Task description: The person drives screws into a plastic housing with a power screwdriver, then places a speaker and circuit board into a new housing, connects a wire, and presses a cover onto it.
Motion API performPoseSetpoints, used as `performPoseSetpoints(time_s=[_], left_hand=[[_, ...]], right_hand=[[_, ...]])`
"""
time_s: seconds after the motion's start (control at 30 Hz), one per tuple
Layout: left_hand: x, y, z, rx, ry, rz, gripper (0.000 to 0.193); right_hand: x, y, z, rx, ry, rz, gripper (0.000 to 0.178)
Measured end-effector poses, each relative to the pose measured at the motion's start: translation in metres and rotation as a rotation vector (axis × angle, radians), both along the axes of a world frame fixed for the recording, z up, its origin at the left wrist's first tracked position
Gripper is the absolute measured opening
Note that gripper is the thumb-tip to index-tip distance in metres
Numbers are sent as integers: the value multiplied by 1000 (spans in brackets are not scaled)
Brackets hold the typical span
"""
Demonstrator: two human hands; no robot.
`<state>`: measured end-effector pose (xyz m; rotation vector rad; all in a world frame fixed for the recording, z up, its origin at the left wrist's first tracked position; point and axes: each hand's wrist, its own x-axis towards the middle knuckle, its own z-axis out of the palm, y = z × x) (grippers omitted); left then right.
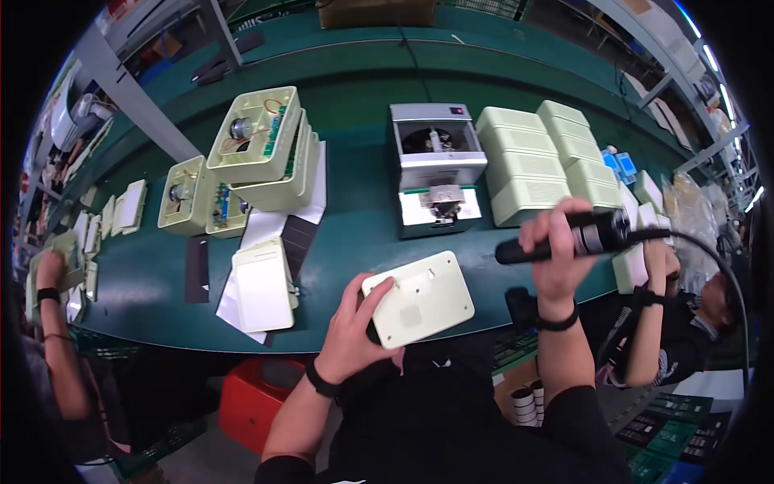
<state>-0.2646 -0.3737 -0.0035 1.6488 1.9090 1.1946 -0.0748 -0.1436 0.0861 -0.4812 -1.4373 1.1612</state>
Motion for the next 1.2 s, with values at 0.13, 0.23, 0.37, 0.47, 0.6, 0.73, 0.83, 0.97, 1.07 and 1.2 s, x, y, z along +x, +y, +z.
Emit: performPoseSetpoints(time_s=[0.13,0.23,0.37,0.47,0.6,0.73,0.83,0.97,1.07,1.2], left_hand=[[8,34,-14,-95,52,-62,113],[13,38,-14,-103,51,-34,119],[12,41,-18,-86,-131,-29,125],[6,47,-19,-125,-146,21,121],[-1,53,-18,-153,-119,12,120],[-3,55,-19,-146,-85,7,117],[-1,54,-16,-156,-84,16,117],[-2,53,-18,-151,-68,26,117],[-3,53,-20,-139,-65,33,116],[-2,51,-19,-126,-73,31,115]], right_hand=[[-19,19,30,-58,110,161,12],[-40,25,46,-51,101,220,13],[-60,36,42,14,28,238,14],[-74,37,36,35,-56,256,14],[-76,28,38,34,-148,259,16],[-74,25,47,38,-72,252,16],[-78,34,48,78,-68,222,16],[-84,38,46,40,-162,235,16],[-65,26,49,-54,-100,299,16],[-46,16,51,-27,-74,277,15]])
